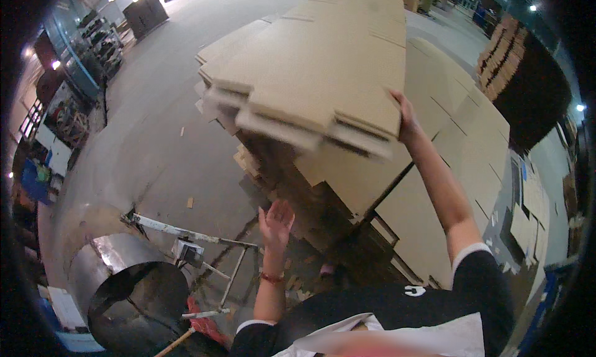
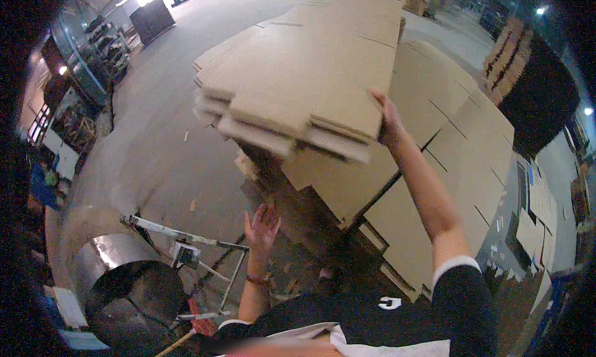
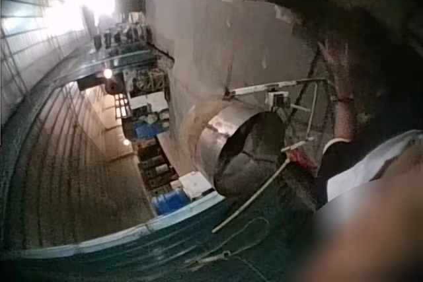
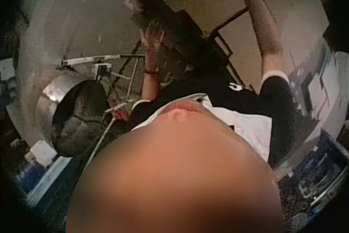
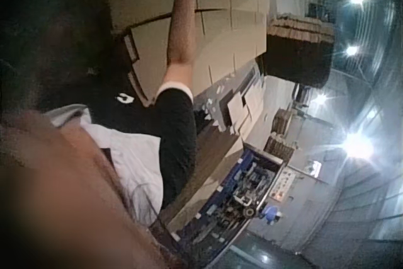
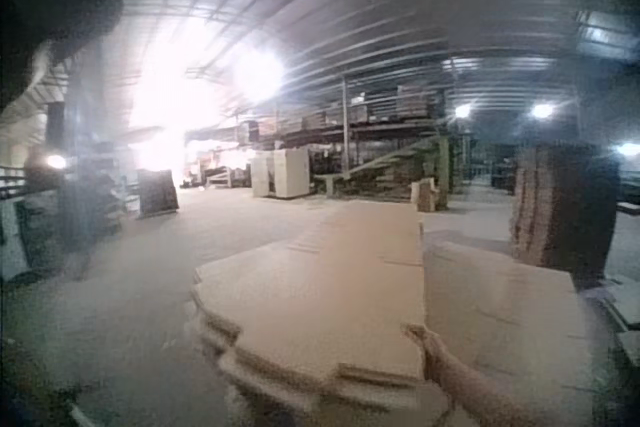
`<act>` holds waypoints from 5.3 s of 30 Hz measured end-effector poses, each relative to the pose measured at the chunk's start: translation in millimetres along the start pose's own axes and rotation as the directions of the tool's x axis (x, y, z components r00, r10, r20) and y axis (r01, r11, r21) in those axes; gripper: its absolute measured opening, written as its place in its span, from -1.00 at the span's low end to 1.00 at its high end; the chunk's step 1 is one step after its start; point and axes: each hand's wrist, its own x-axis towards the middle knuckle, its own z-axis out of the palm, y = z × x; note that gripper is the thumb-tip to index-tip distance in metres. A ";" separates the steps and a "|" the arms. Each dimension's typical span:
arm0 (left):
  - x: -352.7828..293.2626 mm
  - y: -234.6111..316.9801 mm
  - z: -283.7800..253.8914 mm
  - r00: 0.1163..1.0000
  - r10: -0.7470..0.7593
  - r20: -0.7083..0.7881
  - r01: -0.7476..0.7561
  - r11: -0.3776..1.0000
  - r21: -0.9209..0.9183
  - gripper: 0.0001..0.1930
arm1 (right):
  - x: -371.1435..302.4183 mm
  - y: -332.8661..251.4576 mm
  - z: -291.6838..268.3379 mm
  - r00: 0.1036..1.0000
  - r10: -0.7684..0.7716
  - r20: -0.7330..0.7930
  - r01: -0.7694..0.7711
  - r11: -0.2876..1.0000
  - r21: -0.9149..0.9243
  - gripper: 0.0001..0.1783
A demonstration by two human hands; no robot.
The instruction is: The person repeatedly picks up flat cardboard sheets from a nearby stack and places them onto a conveyor-fed machine. They align each sheet with both hands before releasing it onto the moving surface. The process continues with multiple sheets throughout the clip.
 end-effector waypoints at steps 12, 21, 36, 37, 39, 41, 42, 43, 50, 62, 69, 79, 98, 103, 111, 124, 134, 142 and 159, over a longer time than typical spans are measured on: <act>-110.0 -34.5 -53.6 0.989 -0.067 0.128 0.059 0.996 0.068 -0.43 | -304.9 96.3 -208.7 0.952 -0.027 -0.303 0.055 0.995 0.083 -0.54; -240.3 -29.0 -13.4 0.975 -0.158 0.154 0.075 0.895 0.439 -0.37 | -453.8 100.1 -203.3 0.960 0.174 -0.218 -0.080 0.921 0.381 -0.41; -295.0 -210.2 246.1 0.643 -0.260 0.721 -0.270 0.803 0.531 -0.26 | -534.5 47.2 -273.4 0.918 -0.284 -0.275 0.044 0.764 -0.644 -0.19; -301.9 -224.6 253.4 0.610 -0.237 0.756 -0.314 0.804 0.505 -0.26 | -541.6 22.7 -258.5 0.909 -0.302 -0.287 0.165 0.893 -0.418 -0.17; -313.7 -249.5 259.7 0.530 -0.148 0.835 -0.431 0.801 0.415 -0.28 | -563.1 -26.4 -221.4 0.912 -0.337 -0.235 0.342 0.940 -0.022 -0.13; -317.9 -266.2 263.1 0.460 -0.048 0.887 -0.561 0.758 0.332 -0.31 | -584.9 -72.1 -186.9 0.920 -0.362 -0.146 0.384 0.908 0.169 -0.09; -317.4 -271.3 263.9 0.437 0.001 0.900 -0.630 0.714 0.305 -0.32 | -589.3 -94.4 -174.9 0.924 -0.381 -0.041 0.382 0.909 0.167 -0.07; -316.4 -276.9 265.0 0.451 0.015 0.892 -0.676 0.658 0.331 -0.33 | -593.0 -119.4 -168.6 0.942 -0.337 -0.017 0.333 0.937 -0.105 0.02; -293.6 -323.2 246.9 0.103 0.113 0.988 -0.893 0.449 0.042 -0.33 | -583.9 -175.5 -155.0 0.884 -0.362 -0.295 -0.316 0.003 -0.949 0.30; 53.3 -376.1 212.8 0.873 -0.440 0.211 0.333 0.853 0.402 -0.05 | -537.5 -183.1 -134.4 0.721 -0.474 -0.505 -0.587 -0.031 -0.809 0.13; 118.3 -438.6 231.1 0.590 -0.703 0.397 0.628 0.708 0.322 -0.16 | -544.5 -183.0 -104.4 0.716 -0.503 -0.484 -0.583 -0.051 -0.811 0.05; 81.3 -455.8 251.9 0.387 -0.680 0.623 0.705 0.653 0.276 -0.37 | -546.9 -200.2 -75.2 0.730 -0.443 -0.521 -0.649 -0.210 -0.731 0.08; -44.9 -399.0 175.9 0.535 -0.801 0.268 0.505 0.558 0.658 -0.36 | -703.2 -180.1 -91.8 0.729 -0.310 -0.610 -0.637 0.019 -0.771 0.32; -93.4 -417.8 175.7 0.476 -0.848 0.232 0.459 0.464 0.757 -0.36 | -794.3 -120.1 -92.9 0.627 -0.377 -0.682 -0.638 0.254 -0.727 0.27; -256.1 -497.8 161.0 0.311 -0.922 0.230 0.413 0.349 0.841 -0.35 | -967.7 -53.4 -95.9 0.470 -0.525 -0.710 -0.567 0.437 -0.699 0.27; -583.4 -646.5 150.7 0.039 -0.991 0.132 0.374 0.137 0.917 -0.34 | -1296.9 -116.4 -211.8 -0.317 -0.249 -0.915 -0.914 0.338 0.225 -0.07; -617.7 -732.7 186.8 0.006 -0.983 0.186 0.397 0.173 0.901 -0.18 | -1154.3 109.9 -221.2 -0.324 -0.802 -0.501 -0.946 0.270 0.178 -0.35; -597.1 -860.2 227.6 0.258 -0.445 0.858 -0.424 0.745 0.514 -0.31 | -1108.1 318.5 -356.6 -0.923 0.185 0.338 -0.007 0.869 -0.494 -0.28; -684.4 -892.7 266.0 0.721 -0.531 0.445 -0.428 0.165 0.889 -0.22 | -1208.5 309.3 -439.1 -0.883 0.463 -0.072 0.374 0.605 -0.702 -0.34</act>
